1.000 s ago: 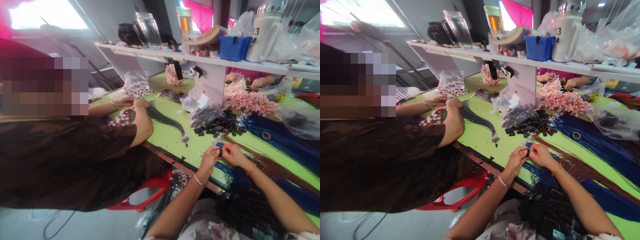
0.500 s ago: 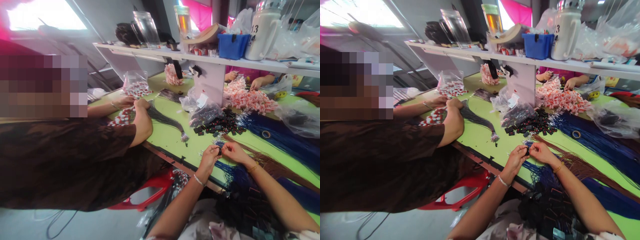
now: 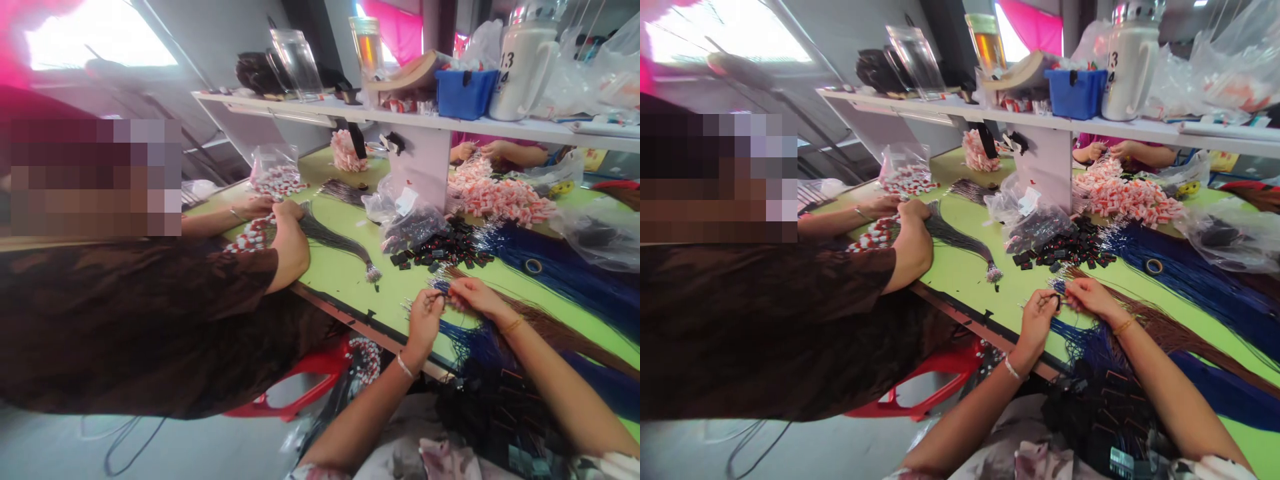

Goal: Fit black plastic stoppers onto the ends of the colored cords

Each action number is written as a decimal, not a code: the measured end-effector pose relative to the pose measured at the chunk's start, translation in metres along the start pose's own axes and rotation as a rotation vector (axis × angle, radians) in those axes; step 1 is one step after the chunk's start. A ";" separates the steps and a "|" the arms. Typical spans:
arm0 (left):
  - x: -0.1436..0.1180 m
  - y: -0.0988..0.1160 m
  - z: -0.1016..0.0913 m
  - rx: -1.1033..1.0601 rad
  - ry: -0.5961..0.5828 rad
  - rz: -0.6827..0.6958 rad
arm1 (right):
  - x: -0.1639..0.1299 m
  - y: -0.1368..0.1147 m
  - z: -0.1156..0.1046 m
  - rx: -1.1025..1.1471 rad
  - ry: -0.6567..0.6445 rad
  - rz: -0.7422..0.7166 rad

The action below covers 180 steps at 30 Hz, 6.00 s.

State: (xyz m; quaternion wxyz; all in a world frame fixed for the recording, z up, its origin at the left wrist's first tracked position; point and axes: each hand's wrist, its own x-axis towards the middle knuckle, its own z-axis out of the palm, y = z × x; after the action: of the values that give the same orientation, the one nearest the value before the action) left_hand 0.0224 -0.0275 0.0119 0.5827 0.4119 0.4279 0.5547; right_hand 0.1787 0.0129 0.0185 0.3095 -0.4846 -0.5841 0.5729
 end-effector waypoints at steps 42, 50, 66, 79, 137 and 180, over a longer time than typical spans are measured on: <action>0.058 0.037 -0.073 -0.151 -0.095 -0.201 | -0.004 -0.027 0.044 -0.409 0.152 -0.249; 0.031 0.036 -0.052 -0.392 -0.084 -0.255 | -0.014 -0.034 0.040 -0.561 0.263 -0.287; 0.025 0.017 -0.043 -0.584 -0.212 -0.481 | -0.021 -0.032 0.044 0.186 -0.026 -0.066; 0.022 0.012 -0.046 -0.599 -0.231 -0.495 | -0.022 -0.026 0.049 -0.401 0.291 -0.256; 0.025 -0.007 -0.026 -0.510 -0.097 -0.471 | 0.008 -0.013 0.006 -0.616 0.288 -0.257; 0.022 -0.007 -0.020 -0.405 -0.039 -0.419 | -0.014 -0.006 0.031 -0.553 0.244 -0.314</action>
State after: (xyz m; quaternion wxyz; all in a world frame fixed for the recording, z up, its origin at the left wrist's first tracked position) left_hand 0.0061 -0.0053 -0.0016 0.7630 0.2005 0.3730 0.4883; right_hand 0.1537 -0.0104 0.0226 0.3187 -0.5192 -0.7435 0.2760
